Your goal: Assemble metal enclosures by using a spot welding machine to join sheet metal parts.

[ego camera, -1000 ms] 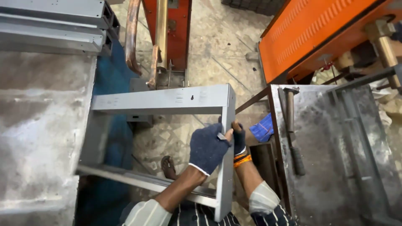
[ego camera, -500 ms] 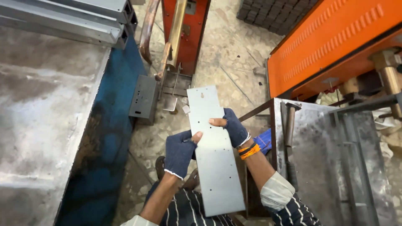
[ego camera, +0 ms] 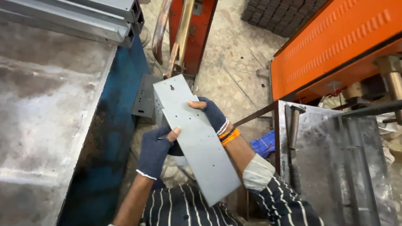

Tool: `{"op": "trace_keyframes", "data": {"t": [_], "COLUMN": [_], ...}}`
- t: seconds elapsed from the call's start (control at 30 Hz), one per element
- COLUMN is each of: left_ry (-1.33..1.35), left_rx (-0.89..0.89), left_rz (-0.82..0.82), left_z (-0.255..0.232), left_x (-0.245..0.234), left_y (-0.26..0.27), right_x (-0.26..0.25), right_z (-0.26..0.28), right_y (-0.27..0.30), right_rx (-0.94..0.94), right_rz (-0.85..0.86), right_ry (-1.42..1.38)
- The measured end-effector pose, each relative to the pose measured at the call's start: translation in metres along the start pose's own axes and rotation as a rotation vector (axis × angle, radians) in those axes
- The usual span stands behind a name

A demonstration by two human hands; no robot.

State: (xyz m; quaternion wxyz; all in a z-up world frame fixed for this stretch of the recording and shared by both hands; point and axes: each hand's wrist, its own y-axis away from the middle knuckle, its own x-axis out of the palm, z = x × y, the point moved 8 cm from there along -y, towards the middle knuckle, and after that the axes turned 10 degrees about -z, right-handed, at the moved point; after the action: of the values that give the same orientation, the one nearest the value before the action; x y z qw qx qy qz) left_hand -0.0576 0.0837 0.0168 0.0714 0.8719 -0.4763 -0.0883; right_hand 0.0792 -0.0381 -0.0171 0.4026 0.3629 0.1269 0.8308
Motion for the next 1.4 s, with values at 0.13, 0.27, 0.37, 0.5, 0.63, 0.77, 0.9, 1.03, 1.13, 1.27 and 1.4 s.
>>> {"op": "trace_keyframes", "data": {"t": [0.13,0.27,0.37,0.5,0.63,0.77,0.9,1.03,1.13,1.27,1.4], "left_ry": [0.280,0.066,0.025,-0.005,0.187,0.202,0.230,0.292,0.360,0.127,-0.461], "left_rx": [-0.228,-0.028,-0.088,-0.173,-0.222,-0.156,-0.265,-0.308,-0.424,-0.173,0.076], "left_rz": [0.043,0.160,0.261,0.486,0.708,0.853,1.002,1.051,0.908,0.593,0.339], "left_z": [-0.014,-0.014,-0.011,-0.002,-0.005,0.010,0.027,-0.006,0.005,-0.006,-0.067], "left_x": [-0.007,-0.005,-0.002,0.017,0.031,0.037,0.033,-0.003,-0.027,-0.050,-0.056], "left_y": [-0.011,-0.034,-0.042,-0.049,-0.049,-0.070,-0.088,-0.113,-0.141,-0.176,-0.177], "right_x": [0.018,0.013,-0.004,-0.011,0.048,0.101,0.100,0.104,0.105,0.105,0.102], "right_z": [0.014,0.025,0.025,0.059,0.095,0.095,0.085,0.083,0.082,0.079,0.080], "right_y": [-0.009,-0.018,-0.024,0.003,0.053,0.056,0.045,0.044,0.042,0.040,0.039], "right_rx": [-0.042,-0.097,-0.148,-0.358,-0.663,-0.997,-0.981,-0.974,-0.930,-0.868,-0.851], "right_rz": [-0.024,-0.108,-0.185,-0.583,-0.852,-0.872,-0.925,-0.935,-0.953,-0.965,-0.952], "right_ry": [-0.123,-0.204,-0.103,0.623,1.142,1.464,1.516,1.475,1.425,1.416,1.417]}}
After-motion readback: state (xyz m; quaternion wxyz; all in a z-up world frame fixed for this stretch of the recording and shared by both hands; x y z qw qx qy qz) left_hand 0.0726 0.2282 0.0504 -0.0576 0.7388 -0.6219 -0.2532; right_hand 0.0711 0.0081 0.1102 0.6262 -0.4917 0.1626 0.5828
